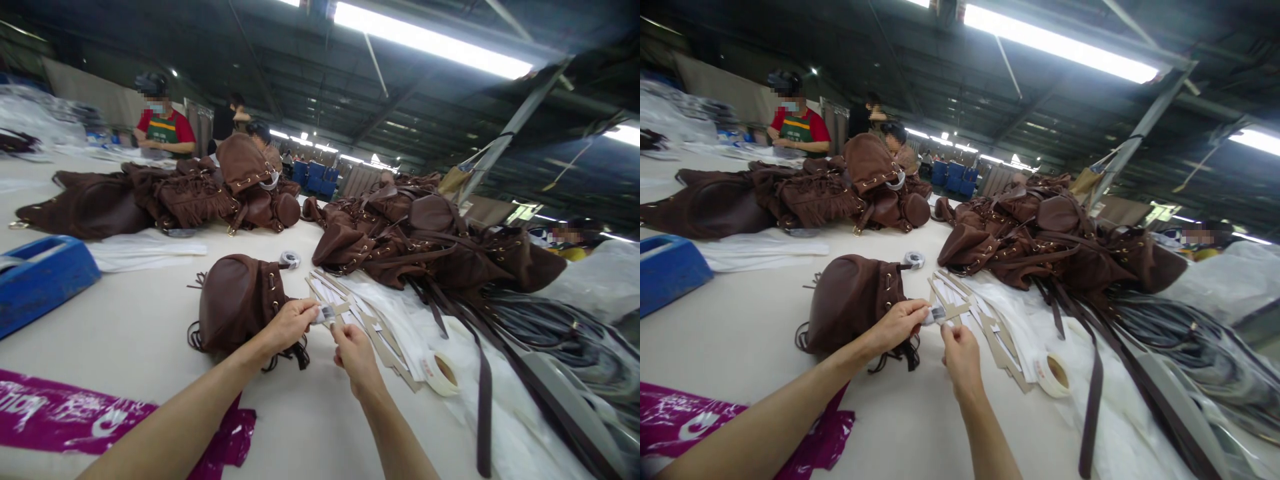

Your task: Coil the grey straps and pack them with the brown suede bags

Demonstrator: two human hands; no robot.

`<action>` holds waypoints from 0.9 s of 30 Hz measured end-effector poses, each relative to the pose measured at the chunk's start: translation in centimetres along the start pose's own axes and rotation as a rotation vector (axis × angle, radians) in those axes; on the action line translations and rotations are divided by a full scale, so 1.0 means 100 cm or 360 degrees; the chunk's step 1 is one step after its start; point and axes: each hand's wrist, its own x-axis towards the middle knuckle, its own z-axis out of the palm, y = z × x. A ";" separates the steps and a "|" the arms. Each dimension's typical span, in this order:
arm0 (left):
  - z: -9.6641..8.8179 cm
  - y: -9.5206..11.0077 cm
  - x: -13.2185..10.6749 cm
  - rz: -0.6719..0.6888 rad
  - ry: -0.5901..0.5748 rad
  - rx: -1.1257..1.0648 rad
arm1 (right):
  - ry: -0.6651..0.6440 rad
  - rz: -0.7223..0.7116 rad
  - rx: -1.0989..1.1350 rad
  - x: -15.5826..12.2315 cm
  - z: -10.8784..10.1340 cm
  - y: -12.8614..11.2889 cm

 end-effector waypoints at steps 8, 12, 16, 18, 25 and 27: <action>0.004 0.001 -0.003 0.0167 -0.0014 0.0199 | -0.0114 0.0305 0.0918 -0.025 0.016 -0.009; 0.009 0.005 -0.009 0.0254 -0.0067 0.0317 | -0.0097 0.0337 0.1129 -0.015 0.022 0.001; 0.008 0.005 -0.010 0.0187 -0.0132 0.0236 | -0.0205 0.0290 0.1134 -0.010 0.018 0.010; 0.007 0.003 -0.009 0.0128 -0.0177 0.0115 | -0.0207 0.0241 0.1129 -0.009 0.017 0.013; 0.007 0.007 -0.011 0.0066 -0.0111 0.0337 | -0.0100 0.0213 0.1040 -0.005 0.013 0.024; 0.008 0.010 -0.014 0.0113 -0.0075 0.0470 | -0.0060 0.0205 0.1011 -0.005 0.013 0.027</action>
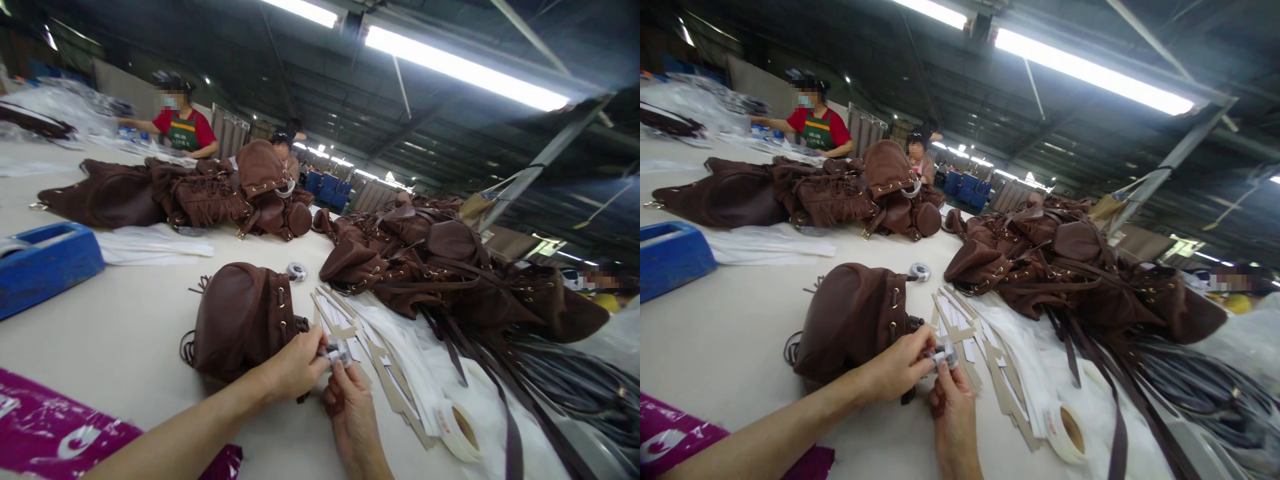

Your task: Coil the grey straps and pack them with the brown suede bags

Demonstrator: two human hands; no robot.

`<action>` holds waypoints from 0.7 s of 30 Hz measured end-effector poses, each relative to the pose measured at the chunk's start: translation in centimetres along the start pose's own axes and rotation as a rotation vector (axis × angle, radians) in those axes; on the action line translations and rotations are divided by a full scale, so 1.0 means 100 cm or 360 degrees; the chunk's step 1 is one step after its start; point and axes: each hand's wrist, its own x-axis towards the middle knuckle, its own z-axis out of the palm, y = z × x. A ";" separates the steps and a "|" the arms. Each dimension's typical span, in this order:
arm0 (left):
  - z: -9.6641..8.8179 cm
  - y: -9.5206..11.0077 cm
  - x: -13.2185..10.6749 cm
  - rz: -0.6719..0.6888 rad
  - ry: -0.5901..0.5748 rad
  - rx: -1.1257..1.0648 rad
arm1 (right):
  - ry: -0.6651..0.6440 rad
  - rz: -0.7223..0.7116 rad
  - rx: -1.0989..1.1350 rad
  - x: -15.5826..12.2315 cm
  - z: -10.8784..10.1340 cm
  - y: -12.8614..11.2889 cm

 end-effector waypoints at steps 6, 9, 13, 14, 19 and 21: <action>0.003 0.004 -0.004 0.0076 -0.0021 0.0116 | -0.0110 -0.0035 0.0062 -0.001 -0.006 -0.003; 0.005 0.006 -0.005 0.0083 -0.0017 0.0137 | -0.0224 0.0045 0.0141 0.000 -0.008 -0.007; 0.004 0.009 -0.005 0.0086 -0.0035 0.0098 | -0.0323 0.0146 0.0199 0.003 -0.014 -0.010; 0.003 0.009 -0.005 0.0092 -0.0054 0.0058 | -0.0348 0.0175 0.0189 0.003 -0.015 -0.011; -0.002 0.007 -0.002 0.0045 -0.0110 -0.0165 | -0.0412 0.0262 0.0036 0.003 -0.019 -0.014; -0.002 0.004 -0.001 -0.0019 -0.0127 -0.0215 | -0.0390 0.0238 -0.0002 0.003 -0.017 -0.015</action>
